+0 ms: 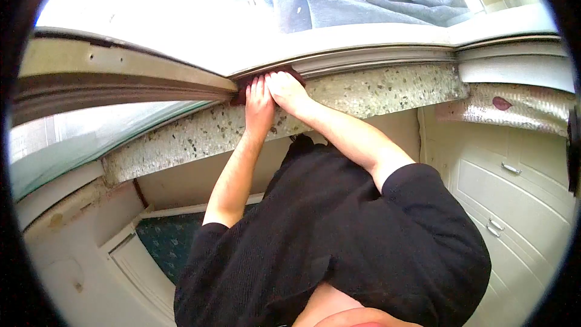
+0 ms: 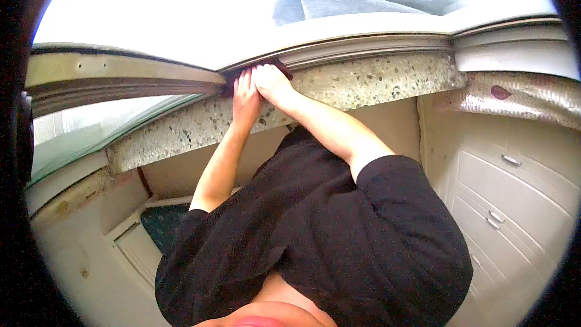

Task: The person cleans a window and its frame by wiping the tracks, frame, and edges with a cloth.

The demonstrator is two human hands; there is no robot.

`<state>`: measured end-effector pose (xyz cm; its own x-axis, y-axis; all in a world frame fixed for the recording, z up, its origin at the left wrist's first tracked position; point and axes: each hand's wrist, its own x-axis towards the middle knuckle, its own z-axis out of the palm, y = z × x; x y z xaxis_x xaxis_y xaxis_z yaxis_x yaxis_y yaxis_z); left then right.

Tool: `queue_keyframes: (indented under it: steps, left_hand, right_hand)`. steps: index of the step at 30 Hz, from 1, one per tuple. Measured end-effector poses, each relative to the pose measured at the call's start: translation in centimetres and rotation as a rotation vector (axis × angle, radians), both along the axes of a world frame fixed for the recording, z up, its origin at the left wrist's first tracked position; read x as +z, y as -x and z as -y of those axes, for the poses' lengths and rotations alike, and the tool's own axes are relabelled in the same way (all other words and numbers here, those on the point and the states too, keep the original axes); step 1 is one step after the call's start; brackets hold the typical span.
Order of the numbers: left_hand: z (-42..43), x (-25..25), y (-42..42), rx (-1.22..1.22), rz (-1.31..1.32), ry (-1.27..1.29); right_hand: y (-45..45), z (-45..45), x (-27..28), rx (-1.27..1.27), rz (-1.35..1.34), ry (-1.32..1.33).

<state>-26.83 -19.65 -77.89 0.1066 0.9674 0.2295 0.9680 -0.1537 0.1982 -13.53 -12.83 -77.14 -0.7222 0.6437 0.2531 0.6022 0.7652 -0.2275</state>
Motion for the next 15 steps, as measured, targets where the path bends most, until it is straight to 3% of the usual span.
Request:
queue_keyframes:
  steps: [5,10,15]
  left_hand:
    - [-0.4,-0.2,-1.9,-0.026,-0.078,0.061]
    - [-0.8,-0.7,-6.2,-0.06,-0.165,0.242]
    - [-3.0,-0.3,-11.5,-0.117,-0.104,0.253]
  right_hand:
    - [-2.4,-0.8,-1.9,-0.011,-0.041,-0.167]
    - [-6.5,-2.3,-2.6,-0.004,-0.043,-0.133]
    - [-12.5,-4.0,-2.6,-0.061,-0.084,-0.113]
